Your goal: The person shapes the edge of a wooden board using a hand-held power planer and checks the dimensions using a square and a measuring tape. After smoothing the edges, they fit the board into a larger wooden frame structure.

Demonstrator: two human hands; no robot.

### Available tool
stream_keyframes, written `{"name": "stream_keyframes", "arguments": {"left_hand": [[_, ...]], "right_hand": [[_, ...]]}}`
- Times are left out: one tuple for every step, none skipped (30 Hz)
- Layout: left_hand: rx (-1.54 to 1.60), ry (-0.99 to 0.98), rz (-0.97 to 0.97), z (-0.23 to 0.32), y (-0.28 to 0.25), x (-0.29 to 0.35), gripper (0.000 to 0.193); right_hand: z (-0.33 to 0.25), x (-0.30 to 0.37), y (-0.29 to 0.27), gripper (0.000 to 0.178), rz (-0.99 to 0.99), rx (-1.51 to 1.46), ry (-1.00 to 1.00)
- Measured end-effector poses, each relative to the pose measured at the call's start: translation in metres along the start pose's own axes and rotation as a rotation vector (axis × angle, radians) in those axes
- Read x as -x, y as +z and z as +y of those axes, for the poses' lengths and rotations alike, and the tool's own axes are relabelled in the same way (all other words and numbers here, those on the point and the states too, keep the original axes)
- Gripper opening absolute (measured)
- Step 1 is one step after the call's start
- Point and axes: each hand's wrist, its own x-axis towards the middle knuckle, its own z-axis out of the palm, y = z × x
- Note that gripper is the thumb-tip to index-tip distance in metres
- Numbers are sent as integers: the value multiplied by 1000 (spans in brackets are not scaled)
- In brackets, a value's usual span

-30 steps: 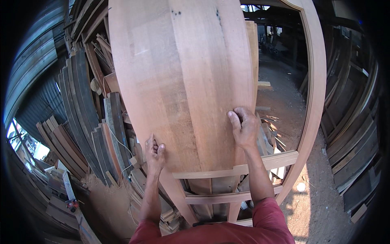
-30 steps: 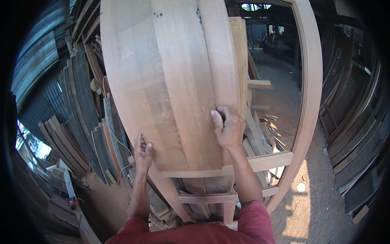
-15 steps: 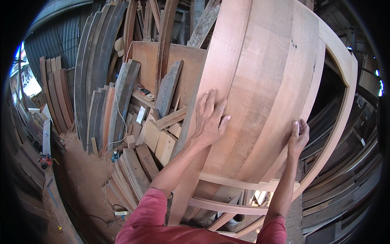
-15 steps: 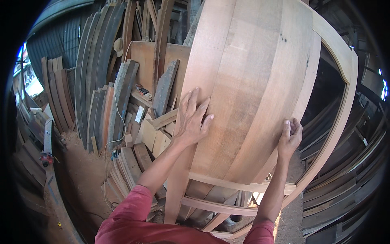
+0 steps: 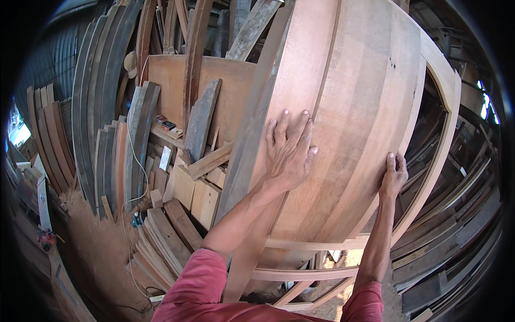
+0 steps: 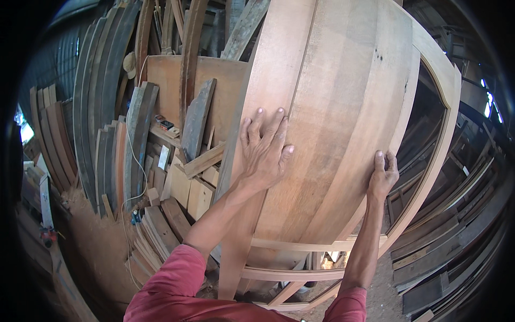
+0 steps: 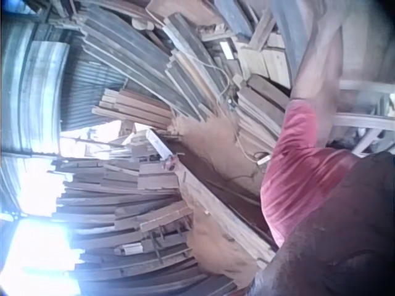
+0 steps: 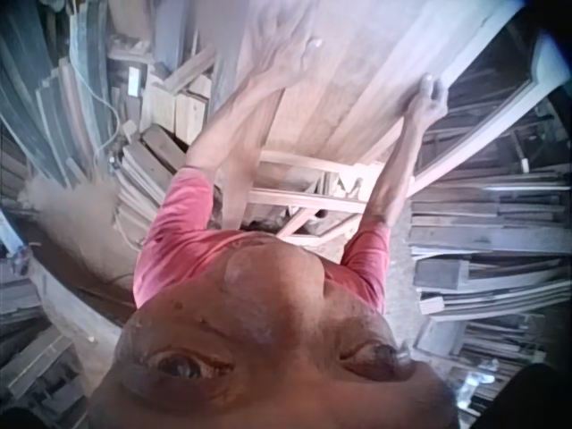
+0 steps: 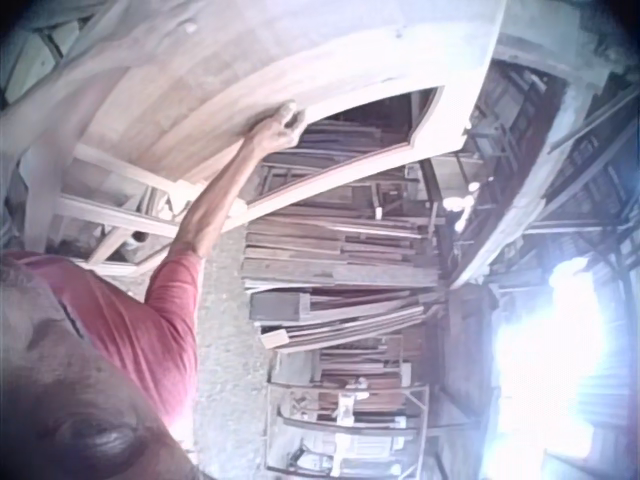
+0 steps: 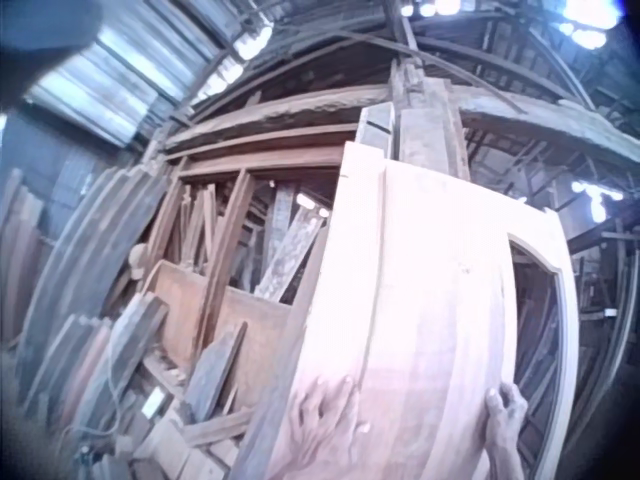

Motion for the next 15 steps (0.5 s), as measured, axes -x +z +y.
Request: {"name": "stream_keyframes", "arguments": {"left_hand": [[-7, 1, -4, 0, 0, 0, 58], [-16, 1, -9, 0, -1, -1, 58], [-28, -4, -15, 0, -2, -1, 58], [-37, -8, -20, 0, -2, -1, 58], [-46, -12, -26, 0, -3, -1, 59], [-66, -8, -27, 1, -3, 0, 60], [-81, 0, -29, 3, -4, -1, 61], [-95, 9, -31, 5, -4, -1, 62], [-108, 6, -30, 6, -6, -3, 63], [-127, 8, -38, 8, -7, -4, 64], [-129, 14, -47, 12, -6, -5, 65], [-173, 2, -61, 15, -5, -7, 67], [-186, 9, -56, 17, 0, -6, 67], [-210, 13, -51, 12, 3, -4, 67], [-245, 24, -39, 7, 0, -3, 67]], "right_hand": [[-1, 1, 1, 41, 4, 13, 4], [-2, 1, 2, 41, 7, 25, 9], [-3, 2, 4, 40, 0, 42, 10], [-6, 3, 3, 40, -4, 63, 10], [-8, 4, 3, 40, -10, 83, 10], [-11, 5, 3, 41, -13, 83, 8], [-12, 4, -1, 41, -16, 106, -2], [-12, 3, -5, 42, -18, 132, -12], [-11, 1, -10, 43, -18, 161, -22], [-5, -1, -14, 48, -5, 233, -42], [-28, 3, -17, 51, -57, 276, 0], [-29, 2, -21, 50, -98, 353, -22], [-35, 11, -25, 52, -67, 553, -125], [-61, 27, -17, 54, -35, 573, -283], [-109, 42, -9, 55, -116, 371, -309]]}}
